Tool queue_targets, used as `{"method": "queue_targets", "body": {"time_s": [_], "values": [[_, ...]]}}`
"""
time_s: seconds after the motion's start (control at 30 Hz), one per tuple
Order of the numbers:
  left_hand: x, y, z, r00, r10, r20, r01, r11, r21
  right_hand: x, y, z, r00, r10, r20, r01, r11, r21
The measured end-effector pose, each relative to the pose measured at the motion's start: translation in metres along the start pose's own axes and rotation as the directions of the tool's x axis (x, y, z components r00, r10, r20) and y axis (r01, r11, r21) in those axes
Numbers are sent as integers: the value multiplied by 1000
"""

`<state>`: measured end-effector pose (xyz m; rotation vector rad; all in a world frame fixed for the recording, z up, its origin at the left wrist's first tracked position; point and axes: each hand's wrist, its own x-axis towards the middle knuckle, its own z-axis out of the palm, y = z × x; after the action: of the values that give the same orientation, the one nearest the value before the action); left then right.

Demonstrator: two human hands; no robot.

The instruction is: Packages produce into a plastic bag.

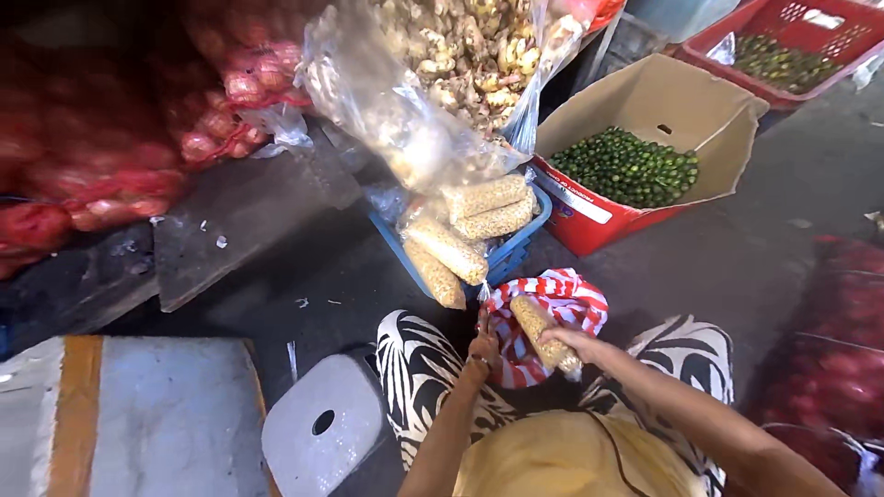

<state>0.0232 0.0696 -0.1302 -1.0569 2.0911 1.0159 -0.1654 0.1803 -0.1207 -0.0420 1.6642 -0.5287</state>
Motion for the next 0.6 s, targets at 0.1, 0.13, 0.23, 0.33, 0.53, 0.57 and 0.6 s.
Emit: {"method": "queue_targets", "body": {"time_s": [0.1, 0.13, 0.23, 0.33, 0.53, 0.57, 0.6], "values": [[-17, -4, 3, 990, 131, 54, -128, 990, -51, 27, -8, -8, 968, -82, -237, 106, 990, 92], [-23, -6, 7, 982, 182, 57, -177, 980, -87, 40, -7, -13, 941, -94, -326, 124, 989, 75], [-39, -5, 11, 975, 223, 3, -220, 967, -130, 84, 1, -33, 852, -60, -521, 66, 998, -6], [-35, 3, 8, 994, 44, -98, -52, 995, -85, 107, 15, -30, 816, -124, -565, 22, 983, -185], [22, -15, 11, 981, -173, -91, 91, 817, -569, 86, 37, -10, 872, -428, -239, 193, 748, -635], [29, -20, 15, 979, -176, -100, 70, 757, -650, 88, 38, -5, 884, -431, -181, 182, 673, -717], [34, -23, 15, 976, -182, -117, 60, 747, -662, 90, 40, 1, 894, -420, -154, 151, 608, -779]]}}
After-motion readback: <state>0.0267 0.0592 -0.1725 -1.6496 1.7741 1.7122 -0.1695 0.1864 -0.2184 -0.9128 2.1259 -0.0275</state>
